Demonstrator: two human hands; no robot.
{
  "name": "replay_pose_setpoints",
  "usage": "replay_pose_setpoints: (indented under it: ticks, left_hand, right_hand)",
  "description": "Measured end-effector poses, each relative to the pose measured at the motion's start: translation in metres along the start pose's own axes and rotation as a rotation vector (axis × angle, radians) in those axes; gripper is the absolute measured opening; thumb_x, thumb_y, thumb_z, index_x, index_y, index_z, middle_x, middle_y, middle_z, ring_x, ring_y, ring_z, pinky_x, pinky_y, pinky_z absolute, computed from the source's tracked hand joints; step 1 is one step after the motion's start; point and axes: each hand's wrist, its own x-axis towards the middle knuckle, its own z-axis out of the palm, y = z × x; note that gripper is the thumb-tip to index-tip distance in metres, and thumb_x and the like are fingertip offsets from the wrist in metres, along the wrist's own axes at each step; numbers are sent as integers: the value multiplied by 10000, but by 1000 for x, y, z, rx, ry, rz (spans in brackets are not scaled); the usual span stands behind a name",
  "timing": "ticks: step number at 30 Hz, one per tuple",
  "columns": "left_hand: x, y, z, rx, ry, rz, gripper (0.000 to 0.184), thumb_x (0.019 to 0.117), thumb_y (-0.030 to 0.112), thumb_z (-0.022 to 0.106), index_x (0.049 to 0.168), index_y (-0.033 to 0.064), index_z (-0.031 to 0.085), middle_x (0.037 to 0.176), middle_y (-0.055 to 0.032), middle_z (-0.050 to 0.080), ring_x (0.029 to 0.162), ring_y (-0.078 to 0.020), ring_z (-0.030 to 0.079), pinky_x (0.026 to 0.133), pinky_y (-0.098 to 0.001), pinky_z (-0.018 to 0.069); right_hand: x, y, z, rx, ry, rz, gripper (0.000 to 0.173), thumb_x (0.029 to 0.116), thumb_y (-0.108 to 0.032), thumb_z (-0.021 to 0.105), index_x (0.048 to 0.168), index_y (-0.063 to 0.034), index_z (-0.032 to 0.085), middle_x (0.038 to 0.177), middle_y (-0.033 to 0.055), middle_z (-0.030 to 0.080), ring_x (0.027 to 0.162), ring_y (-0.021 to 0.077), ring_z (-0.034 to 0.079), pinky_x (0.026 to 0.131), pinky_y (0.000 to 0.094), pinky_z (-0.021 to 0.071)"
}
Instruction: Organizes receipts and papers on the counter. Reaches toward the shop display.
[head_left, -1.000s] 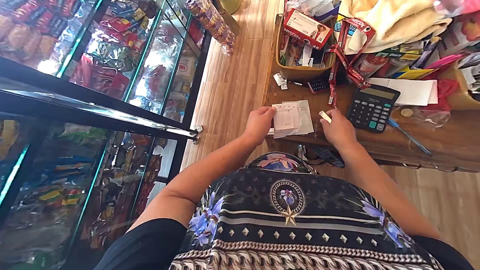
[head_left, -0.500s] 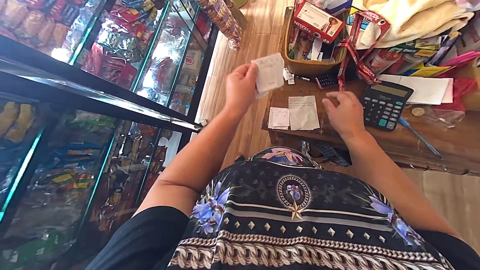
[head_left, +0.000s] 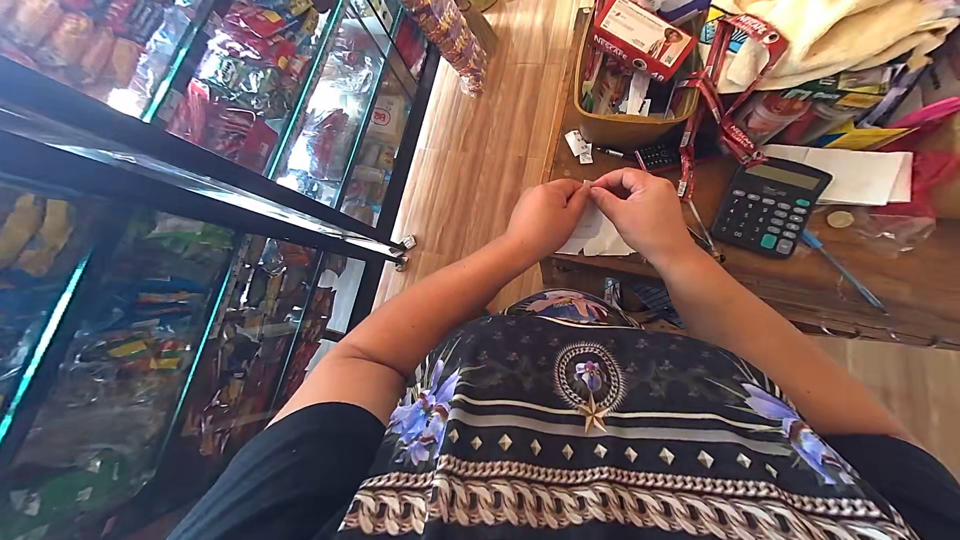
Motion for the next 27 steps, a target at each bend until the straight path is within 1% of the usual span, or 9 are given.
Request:
replay_pose_setpoints:
  ticks: [8,11,13,16,18,20,22,24,27]
  left_hand:
    - [-2,-8,10,224,-3,145,261,1050,149,527,1116,8,737,986,-158,748,938,-316,723,847,-550,544]
    - [2,-29,25,482,247,531,162,952,80,600,945,13,747,702,-148,694,663,-326,716,591,-495,562]
    - [8,-38,28,570,340,676,130,912,62,627,916,23,751,626,-126,659,591,-299,689,553,-444,550]
    - [10,-29,14,493,116,271,255,1030,137,526,1110,21,739,913,-196,744,869,-383,738,760,-580,568]
    - [20,-30,-1,135,88,-37,272,1044,164,526,1127,-4,723,1018,-183,731,971,-323,707,885,-558,538]
    - [30,-35,-6,-352,175,-247,228,1048,146,563,1124,-35,679,982,-142,713,877,-202,693,835,-414,572]
    - [31,-34,-9,-713,188,-355,224,1053,142,556,1188,-25,620,981,-135,702,828,-188,698,776,-379,599]
    - [28,-28,-10,-838,155,-381,230,1055,149,557,1212,-12,607,976,-129,700,810,-184,698,759,-363,601]
    - [22,-20,-9,-876,129,-355,198,1056,131,555,1186,-9,604,956,-113,700,798,-170,698,752,-342,601]
  right_hand:
    - [2,-2,-6,15,-151,186,122,1000,-147,655,958,-37,685,793,43,615,713,114,556,685,341,460]
    - [5,7,-1,290,-212,357,139,1017,-99,588,888,-57,616,684,-13,510,591,64,464,588,249,397]
    - [5,10,0,550,-267,494,187,1042,-87,510,862,-101,561,651,-46,501,533,41,456,535,201,409]
    - [-2,15,4,646,-310,570,169,1053,-97,469,897,-113,530,665,-39,488,524,45,449,525,199,420]
    - [-5,23,7,454,-234,520,114,1041,-133,534,967,-68,591,718,-6,512,586,66,475,587,240,440]
    - [6,41,3,248,-117,466,218,1014,-193,622,1069,9,683,878,117,631,757,204,581,733,432,503]
    - [20,60,-6,95,-4,414,367,1020,-311,635,1107,41,694,991,219,689,904,349,663,844,594,517]
    - [27,68,-14,59,96,392,353,1029,-270,623,1182,46,652,1080,251,673,992,388,655,895,612,493]
    - [24,58,-17,236,66,339,500,1003,-111,625,1464,-10,461,1336,236,591,1127,341,647,947,514,537]
